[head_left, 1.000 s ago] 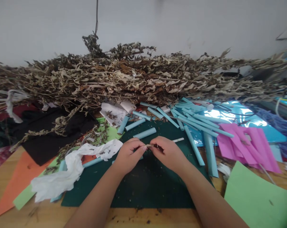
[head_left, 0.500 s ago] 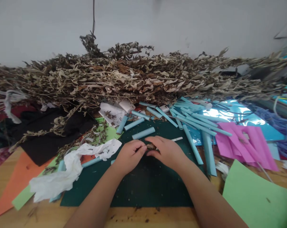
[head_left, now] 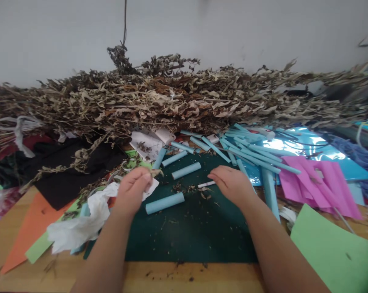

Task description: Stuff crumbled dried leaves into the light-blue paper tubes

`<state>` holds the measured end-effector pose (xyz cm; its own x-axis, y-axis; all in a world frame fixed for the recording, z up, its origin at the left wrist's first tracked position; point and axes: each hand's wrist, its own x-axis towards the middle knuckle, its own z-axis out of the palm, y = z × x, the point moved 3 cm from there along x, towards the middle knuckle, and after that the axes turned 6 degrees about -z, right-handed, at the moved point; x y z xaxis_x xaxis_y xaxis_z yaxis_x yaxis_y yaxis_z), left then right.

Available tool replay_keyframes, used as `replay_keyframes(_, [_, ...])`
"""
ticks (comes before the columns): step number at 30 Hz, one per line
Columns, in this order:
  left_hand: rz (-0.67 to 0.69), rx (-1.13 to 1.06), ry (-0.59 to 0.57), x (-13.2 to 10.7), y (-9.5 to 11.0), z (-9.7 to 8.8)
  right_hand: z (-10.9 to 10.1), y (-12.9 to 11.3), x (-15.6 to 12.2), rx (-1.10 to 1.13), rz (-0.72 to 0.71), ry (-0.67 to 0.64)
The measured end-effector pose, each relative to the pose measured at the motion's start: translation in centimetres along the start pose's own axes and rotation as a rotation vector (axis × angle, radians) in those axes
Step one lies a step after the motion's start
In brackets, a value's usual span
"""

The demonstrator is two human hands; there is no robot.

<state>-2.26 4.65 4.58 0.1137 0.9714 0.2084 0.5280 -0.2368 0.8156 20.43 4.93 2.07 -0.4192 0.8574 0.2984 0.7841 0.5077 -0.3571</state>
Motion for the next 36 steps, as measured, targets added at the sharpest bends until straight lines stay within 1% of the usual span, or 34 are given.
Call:
replay_keyframes(1, [-0.050, 0.220, 0.021, 0.4, -0.4, -1.1, -0.1, 0.2, 0.0, 0.037, 0.021, 0.021])
replay_keyframes(2, [-0.111, 0.499, -0.029, 0.9, -0.9, -2.1, -0.1, 0.2, 0.1, 0.080, 0.035, 0.035])
replay_keyframes(3, [-0.130, 0.597, -0.073, 1.3, -1.3, -2.9, 0.1, 0.1, 0.2, 0.127, 0.046, 0.044])
replay_keyframes(4, [-0.154, 0.693, -0.082, 1.7, -1.6, -3.7, 0.3, 0.0, 0.3, 0.178, 0.057, 0.050])
replay_keyframes(5, [-0.187, 0.782, -0.064, 2.0, -1.9, -4.4, 0.5, -0.1, 0.3, 0.231, 0.069, 0.056])
replay_keyframes(7, [-0.216, 0.879, -0.027, 2.2, -2.1, -5.1, 0.9, -0.2, 0.4, 0.348, 0.102, 0.069])
replay_keyframes(8, [-0.208, 0.901, -0.025, 2.1, -1.9, -5.0, 1.1, -0.1, 0.4, 0.412, 0.121, 0.074])
replay_keyframes(10, [-0.144, 0.882, -0.068, 1.7, -1.0, -3.9, 1.5, -0.1, 0.4, 0.552, 0.157, 0.082])
replay_keyframes(12, [-0.075, 0.793, -0.147, 1.0, 0.3, -1.7, 1.9, -0.3, 0.3, 0.711, 0.186, 0.084])
replay_keyframes(13, [-0.047, 0.735, -0.195, 0.7, 1.0, -0.3, 2.1, -0.5, 0.3, 0.798, 0.194, 0.085])
replay_keyframes(14, [-0.018, 0.581, -0.267, 0.3, 1.6, 1.3, 2.3, -0.8, 0.3, 0.889, 0.199, 0.089])
replay_keyframes(15, [0.030, 0.445, -0.312, -0.1, 2.2, 2.8, 2.5, -1.1, 0.3, 0.981, 0.200, 0.095])
replay_keyframes(16, [0.101, 0.351, -0.330, -0.3, 2.8, 4.3, 2.7, -1.5, 0.4, 1.069, 0.201, 0.105])
replay_keyframes(17, [0.188, 0.290, -0.317, -0.5, 3.2, 5.6, 2.8, -1.8, 0.4, 1.152, 0.204, 0.120])
replay_keyframes(19, [0.343, 0.222, -0.309, -0.6, 3.7, 7.7, 3.0, -2.2, 0.4, 1.294, 0.224, 0.168])
replay_keyframes(20, [0.388, 0.224, -0.298, -0.4, 3.7, 8.4, 3.0, -2.3, 0.4, 1.351, 0.241, 0.200])
replay_keyframes(22, [0.488, 0.288, -0.271, 0.1, 3.7, 9.2, 3.1, -2.2, 0.4, 1.444, 0.283, 0.265])
replay_keyframes(25, [0.593, 0.442, -0.234, 0.7, 3.9, 9.4, 3.1, -1.7, 0.5, 1.533, 0.341, 0.359])
replay_keyframes(27, [0.605, 0.519, -0.179, 0.9, 4.2, 9.5, 3.1, -1.4, 0.5, 1.566, 0.373, 0.432])
replay_keyframes(30, [0.587, 0.586, -0.086, 1.0, 4.5, 10.0, 3.2, -1.3, 0.5, 1.582, 0.411, 0.525])
replay_keyframes(33, [0.641, 0.641, -0.002, 1.1, 4.7, 10.5, 3.2, -1.3, 0.5, 1.550, 0.418, 0.569])
replay_keyframes(36, [0.700, 0.695, 0.097, 1.8, 4.5, 10.2, 3.2, -1.4, 0.6, 1.465, 0.381, 0.551])
